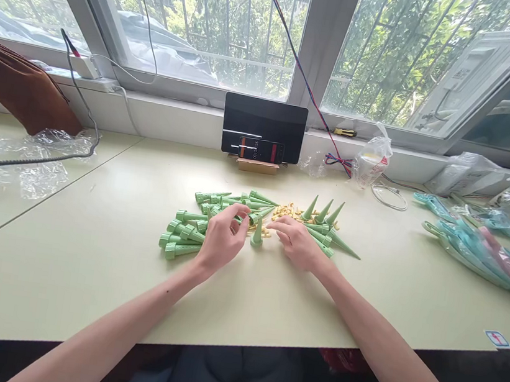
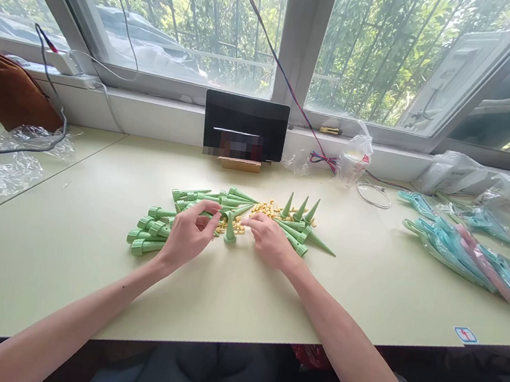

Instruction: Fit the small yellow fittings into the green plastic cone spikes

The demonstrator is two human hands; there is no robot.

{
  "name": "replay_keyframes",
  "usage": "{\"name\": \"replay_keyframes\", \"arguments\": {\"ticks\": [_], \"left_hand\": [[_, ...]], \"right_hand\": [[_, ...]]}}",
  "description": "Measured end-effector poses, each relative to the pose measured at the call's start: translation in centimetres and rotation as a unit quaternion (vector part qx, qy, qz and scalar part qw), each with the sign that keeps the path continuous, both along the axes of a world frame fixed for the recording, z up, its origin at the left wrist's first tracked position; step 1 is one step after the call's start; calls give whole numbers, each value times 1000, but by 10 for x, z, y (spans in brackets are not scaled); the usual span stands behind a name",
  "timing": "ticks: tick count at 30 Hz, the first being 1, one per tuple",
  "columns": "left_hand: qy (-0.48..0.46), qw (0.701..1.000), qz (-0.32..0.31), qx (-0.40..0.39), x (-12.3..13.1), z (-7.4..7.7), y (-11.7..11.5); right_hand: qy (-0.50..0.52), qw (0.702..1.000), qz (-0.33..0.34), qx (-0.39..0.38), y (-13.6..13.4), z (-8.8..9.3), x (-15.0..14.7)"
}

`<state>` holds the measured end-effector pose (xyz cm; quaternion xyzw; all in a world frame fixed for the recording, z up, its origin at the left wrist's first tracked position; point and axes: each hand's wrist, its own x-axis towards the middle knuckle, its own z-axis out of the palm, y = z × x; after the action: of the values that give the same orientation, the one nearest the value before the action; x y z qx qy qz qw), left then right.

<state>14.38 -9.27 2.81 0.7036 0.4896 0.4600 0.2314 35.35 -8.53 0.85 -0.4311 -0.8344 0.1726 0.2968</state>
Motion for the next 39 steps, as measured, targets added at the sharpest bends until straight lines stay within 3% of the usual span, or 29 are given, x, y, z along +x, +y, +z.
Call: {"name": "replay_keyframes", "arguments": {"ticks": [39], "left_hand": [[-5, 1000, -7, -6, 1, 1, -1]], "right_hand": [[-46, 999, -22, 9, -1, -5, -2]]}}
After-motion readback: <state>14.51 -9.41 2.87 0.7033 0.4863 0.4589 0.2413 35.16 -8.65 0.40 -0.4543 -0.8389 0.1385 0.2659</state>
